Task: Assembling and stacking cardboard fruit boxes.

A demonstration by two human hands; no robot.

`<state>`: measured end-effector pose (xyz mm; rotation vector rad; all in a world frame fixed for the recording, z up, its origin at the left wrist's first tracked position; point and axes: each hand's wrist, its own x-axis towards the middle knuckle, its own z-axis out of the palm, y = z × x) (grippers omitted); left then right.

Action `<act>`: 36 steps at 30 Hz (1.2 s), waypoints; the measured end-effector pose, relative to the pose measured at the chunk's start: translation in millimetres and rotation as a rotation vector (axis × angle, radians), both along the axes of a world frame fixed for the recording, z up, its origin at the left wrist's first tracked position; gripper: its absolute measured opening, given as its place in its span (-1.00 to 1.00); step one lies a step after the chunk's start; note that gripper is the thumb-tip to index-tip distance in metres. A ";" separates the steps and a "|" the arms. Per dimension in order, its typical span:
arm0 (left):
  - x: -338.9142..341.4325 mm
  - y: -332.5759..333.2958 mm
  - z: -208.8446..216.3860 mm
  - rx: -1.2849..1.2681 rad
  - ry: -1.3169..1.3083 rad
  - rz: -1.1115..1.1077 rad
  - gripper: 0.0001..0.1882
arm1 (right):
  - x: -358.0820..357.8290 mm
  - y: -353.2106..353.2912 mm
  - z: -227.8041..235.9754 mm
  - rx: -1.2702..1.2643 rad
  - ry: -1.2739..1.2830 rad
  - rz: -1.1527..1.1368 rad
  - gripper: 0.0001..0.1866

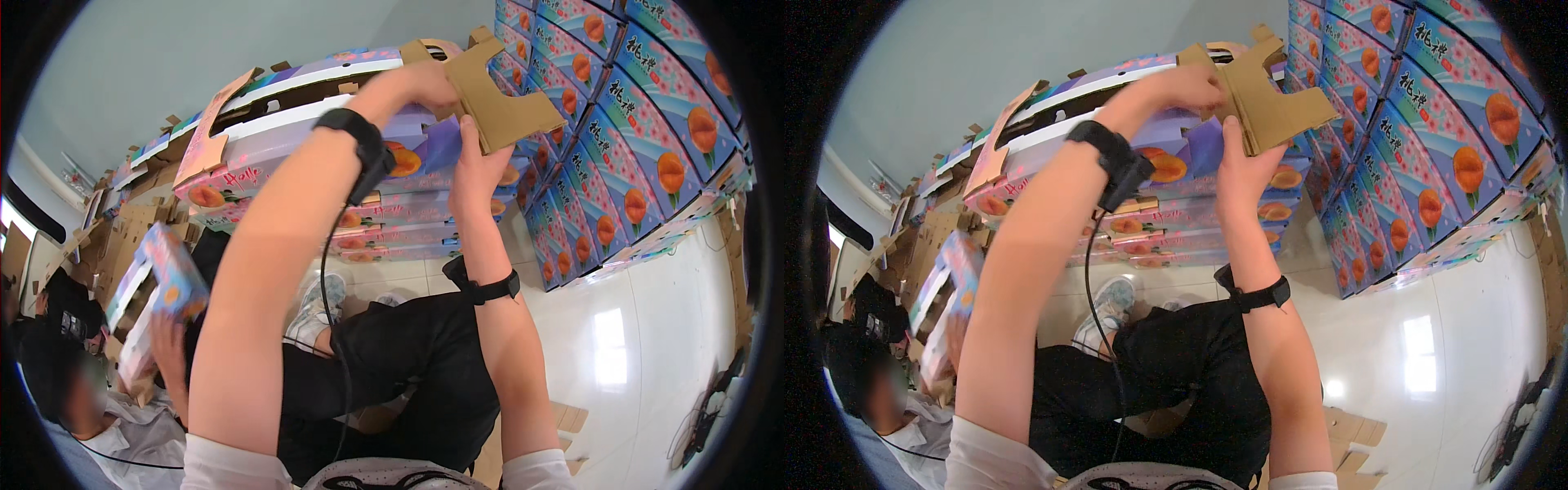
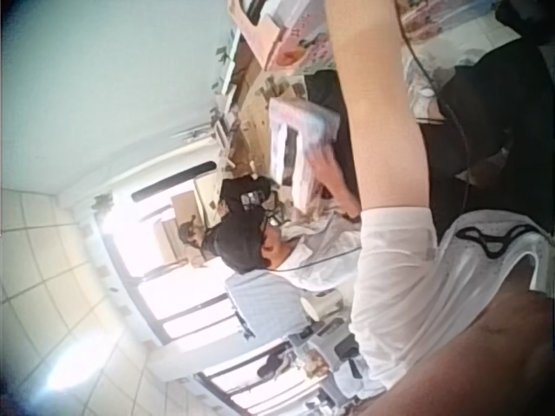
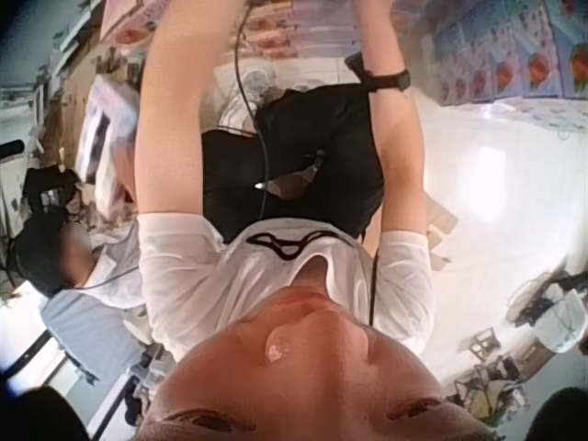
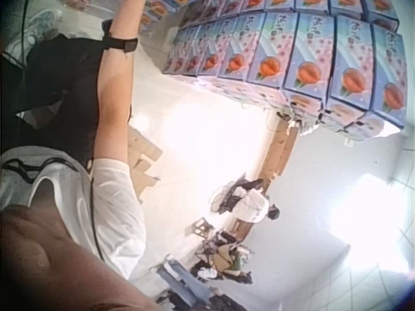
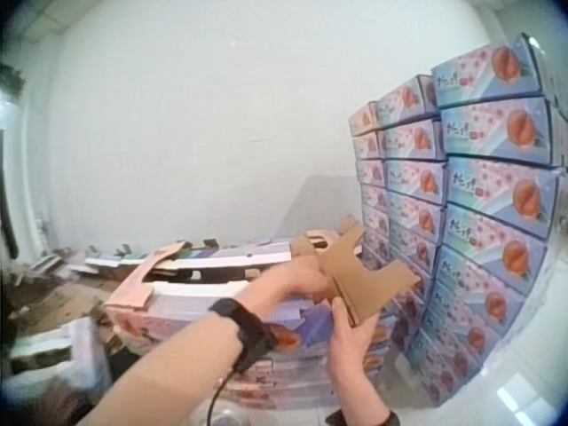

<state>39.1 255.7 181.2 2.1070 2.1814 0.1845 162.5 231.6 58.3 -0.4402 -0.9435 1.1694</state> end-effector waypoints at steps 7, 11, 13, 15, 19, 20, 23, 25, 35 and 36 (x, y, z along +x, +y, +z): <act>-36.4 -95.5 22.8 0.014 -0.047 -0.233 -0.02 | 11.6 13.1 -7.1 0.010 -0.042 -0.026 -0.36; -53.3 -149.9 -13.9 0.261 0.187 -0.125 0.10 | 13.0 6.4 1.5 0.009 -0.089 0.016 -0.28; -56.3 -155.6 -24.2 0.365 0.186 -0.091 0.15 | 15.3 -2.7 8.7 0.178 -0.220 -0.047 -0.11; -61.1 -153.2 -30.7 0.427 0.106 -0.166 0.14 | 15.0 -7.1 12.3 0.237 -0.245 -0.059 -0.05; -71.2 -151.1 -30.7 0.456 0.097 -0.177 0.09 | 14.7 -14.2 19.7 0.298 -0.345 -0.030 -0.01; -70.2 -149.9 -32.5 0.456 0.085 -0.177 0.07 | 14.0 -11.1 15.9 0.302 -0.350 -0.027 -0.01; -60.2 -149.9 -24.1 0.418 0.081 -0.165 0.06 | 14.7 3.9 5.8 0.388 -0.415 -0.097 -0.18; -55.2 -155.2 -21.6 0.372 0.090 -0.136 0.08 | 15.3 3.0 5.0 0.208 -0.354 0.054 -0.32; -78.3 -204.7 -23.8 0.484 0.262 -0.028 0.08 | 22.7 13.4 -7.1 0.037 -0.263 0.048 -0.52; -85.1 -212.4 -21.1 0.526 0.275 0.042 0.04 | 23.5 17.0 -9.2 0.034 -0.265 0.048 -0.51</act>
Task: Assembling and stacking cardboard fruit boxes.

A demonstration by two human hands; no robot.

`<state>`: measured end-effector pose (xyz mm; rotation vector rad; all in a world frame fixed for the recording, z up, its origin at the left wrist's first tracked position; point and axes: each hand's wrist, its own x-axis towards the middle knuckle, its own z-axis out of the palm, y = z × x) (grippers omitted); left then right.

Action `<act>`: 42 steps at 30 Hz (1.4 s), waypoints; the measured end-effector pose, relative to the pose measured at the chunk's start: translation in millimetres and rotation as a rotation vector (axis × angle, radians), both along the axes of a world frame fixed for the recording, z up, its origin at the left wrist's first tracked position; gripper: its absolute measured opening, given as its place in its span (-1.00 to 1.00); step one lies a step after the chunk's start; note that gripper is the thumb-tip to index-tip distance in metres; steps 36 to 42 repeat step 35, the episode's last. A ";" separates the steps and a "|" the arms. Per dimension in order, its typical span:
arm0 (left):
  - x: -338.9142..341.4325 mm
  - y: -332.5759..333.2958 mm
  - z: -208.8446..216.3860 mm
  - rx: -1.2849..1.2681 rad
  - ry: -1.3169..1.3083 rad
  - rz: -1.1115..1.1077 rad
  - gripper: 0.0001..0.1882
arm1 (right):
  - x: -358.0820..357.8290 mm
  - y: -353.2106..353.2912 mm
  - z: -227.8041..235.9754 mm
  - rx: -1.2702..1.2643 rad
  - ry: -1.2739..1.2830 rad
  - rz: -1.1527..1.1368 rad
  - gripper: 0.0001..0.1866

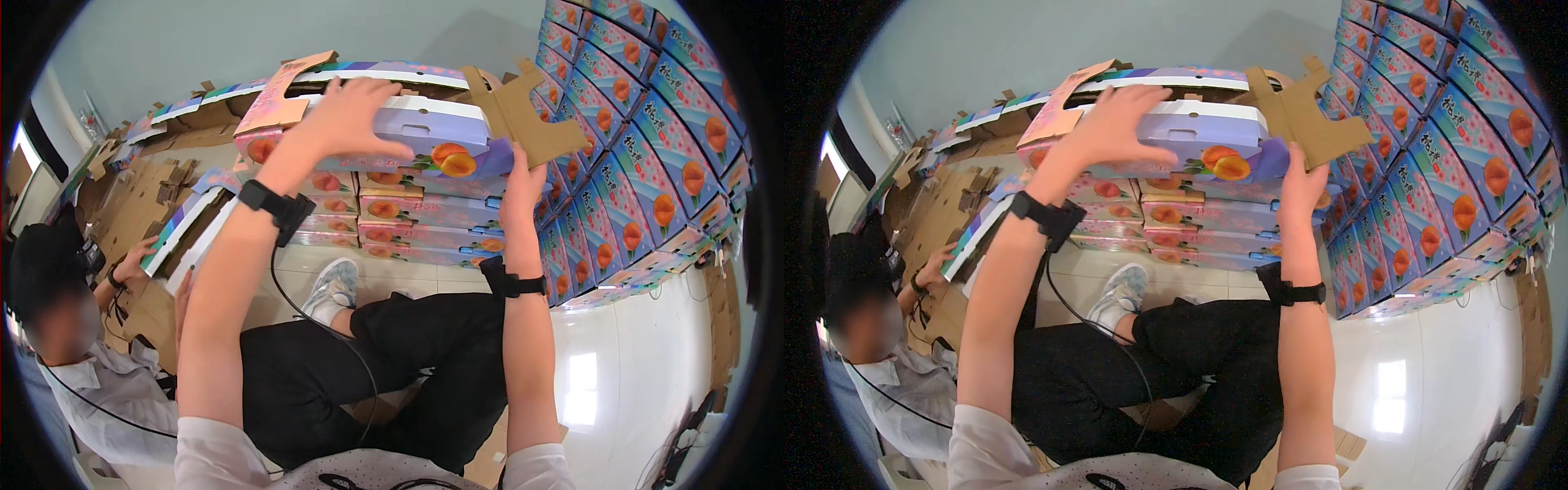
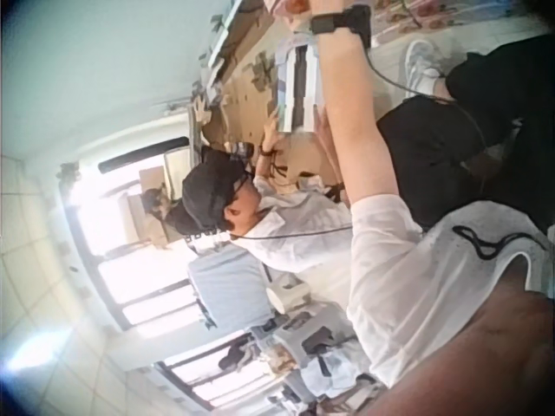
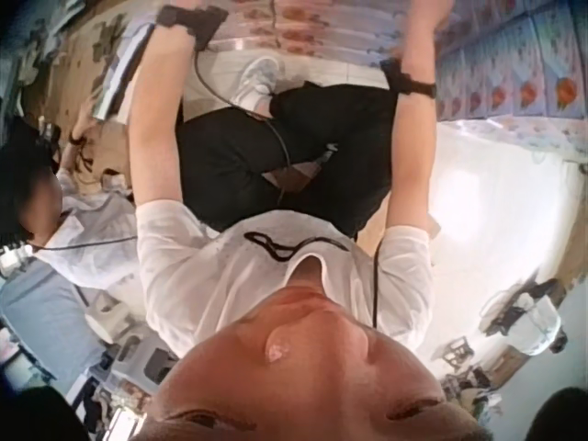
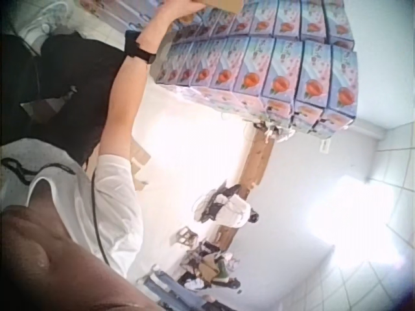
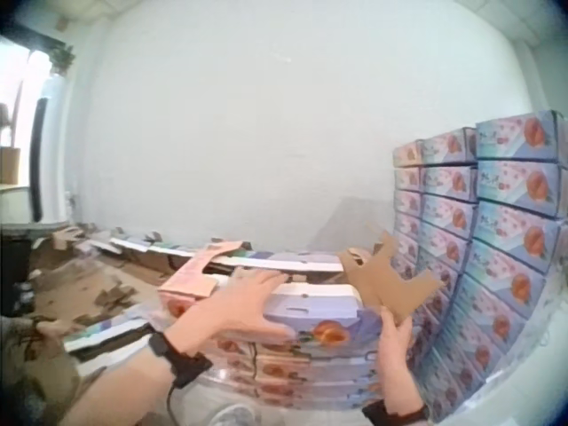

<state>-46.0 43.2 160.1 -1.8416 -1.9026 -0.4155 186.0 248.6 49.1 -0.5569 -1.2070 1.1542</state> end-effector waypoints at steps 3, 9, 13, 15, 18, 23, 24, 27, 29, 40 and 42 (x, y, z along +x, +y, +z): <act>-47.1 -27.8 27.2 0.180 -0.202 0.156 -0.03 | 1.4 0.3 1.7 -0.047 0.063 0.019 -0.48; -138.5 -93.7 4.9 -0.122 -0.962 0.469 -0.05 | -8.4 -8.2 7.4 0.031 0.044 0.075 -0.48; -120.7 -92.4 -4.5 0.025 -1.127 0.280 -0.09 | -10.5 -13.3 9.6 -0.010 0.169 0.198 -0.55; -132.5 -89.8 -6.1 -0.002 -1.076 0.310 -0.13 | -16.3 -9.4 2.4 -0.118 0.257 0.320 -0.62; -144.9 -85.1 -6.3 -0.181 -1.113 0.383 -0.12 | -23.6 -5.4 -2.4 -0.292 0.387 0.514 -0.71; -142.2 -88.1 -3.3 -0.136 -1.169 0.367 -0.08 | -25.5 -0.5 -4.9 -0.388 0.364 0.527 -0.73; -138.4 -87.6 -3.4 -0.123 -1.168 0.384 -0.09 | -26.3 0.1 -4.6 -0.348 0.345 0.474 -0.72; -140.1 -87.3 -5.1 -0.122 -1.204 0.362 -0.11 | -28.2 -15.6 5.3 -0.266 0.322 0.393 -0.70; -142.1 -88.5 -5.5 -0.129 -1.207 0.355 -0.11 | -27.8 -19.7 8.6 -0.222 0.318 0.360 -0.69; -138.9 -87.8 -4.8 -0.144 -1.217 0.351 -0.08 | -25.5 -7.5 -0.4 -0.124 0.251 0.362 -0.61; -138.9 -87.8 -4.8 -0.144 -1.217 0.351 -0.08 | -25.5 -7.5 -0.4 -0.124 0.251 0.362 -0.61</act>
